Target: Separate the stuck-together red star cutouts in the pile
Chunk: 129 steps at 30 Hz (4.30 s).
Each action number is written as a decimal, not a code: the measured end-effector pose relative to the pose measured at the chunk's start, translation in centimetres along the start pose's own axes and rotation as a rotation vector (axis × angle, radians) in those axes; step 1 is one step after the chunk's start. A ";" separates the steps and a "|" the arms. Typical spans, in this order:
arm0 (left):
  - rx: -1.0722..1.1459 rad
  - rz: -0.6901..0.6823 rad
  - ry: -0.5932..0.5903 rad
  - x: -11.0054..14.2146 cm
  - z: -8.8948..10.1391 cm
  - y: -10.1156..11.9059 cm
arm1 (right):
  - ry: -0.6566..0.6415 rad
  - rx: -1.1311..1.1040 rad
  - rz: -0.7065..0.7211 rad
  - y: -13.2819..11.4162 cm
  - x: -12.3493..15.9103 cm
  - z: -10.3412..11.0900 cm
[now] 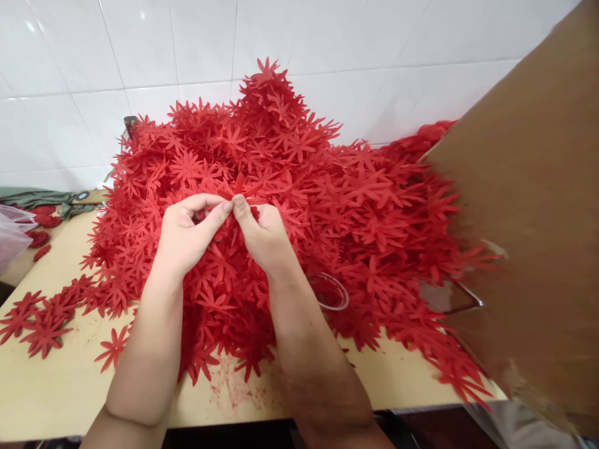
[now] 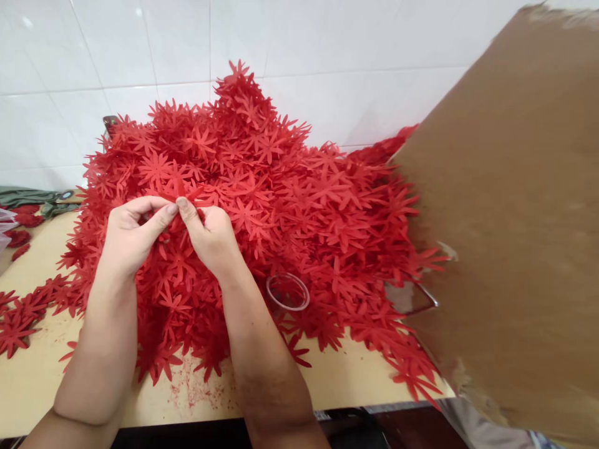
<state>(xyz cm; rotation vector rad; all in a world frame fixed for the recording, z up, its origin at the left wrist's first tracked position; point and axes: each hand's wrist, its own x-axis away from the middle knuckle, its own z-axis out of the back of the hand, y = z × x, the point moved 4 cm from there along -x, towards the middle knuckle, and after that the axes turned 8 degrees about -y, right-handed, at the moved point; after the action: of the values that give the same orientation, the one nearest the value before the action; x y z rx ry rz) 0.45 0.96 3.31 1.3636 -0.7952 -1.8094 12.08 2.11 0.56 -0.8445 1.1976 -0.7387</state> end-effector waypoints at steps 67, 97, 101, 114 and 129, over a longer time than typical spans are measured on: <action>0.132 0.032 0.152 -0.3 0.8 -1.2 | -0.139 -0.248 0.013 -0.6 0.1 -0.5; 0.248 0.033 0.230 -0.2 3.1 -1.2 | 0.160 -0.217 0.039 -0.3 -0.1 0.6; 0.246 0.008 0.230 -0.2 3.2 -1.1 | 0.180 -0.086 0.021 -0.5 0.1 0.6; 0.207 0.023 0.057 0.0 2.0 -0.7 | 0.089 -0.063 0.092 -0.8 0.0 0.2; 0.017 0.004 0.403 -0.8 4.3 -2.5 | 0.146 0.072 0.069 -0.5 0.1 1.2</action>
<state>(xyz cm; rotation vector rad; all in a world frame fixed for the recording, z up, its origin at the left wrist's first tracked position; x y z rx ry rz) -4.07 3.21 2.71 1.6636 -0.5957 -1.4560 13.27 2.04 1.11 -0.6955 1.3155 -0.7936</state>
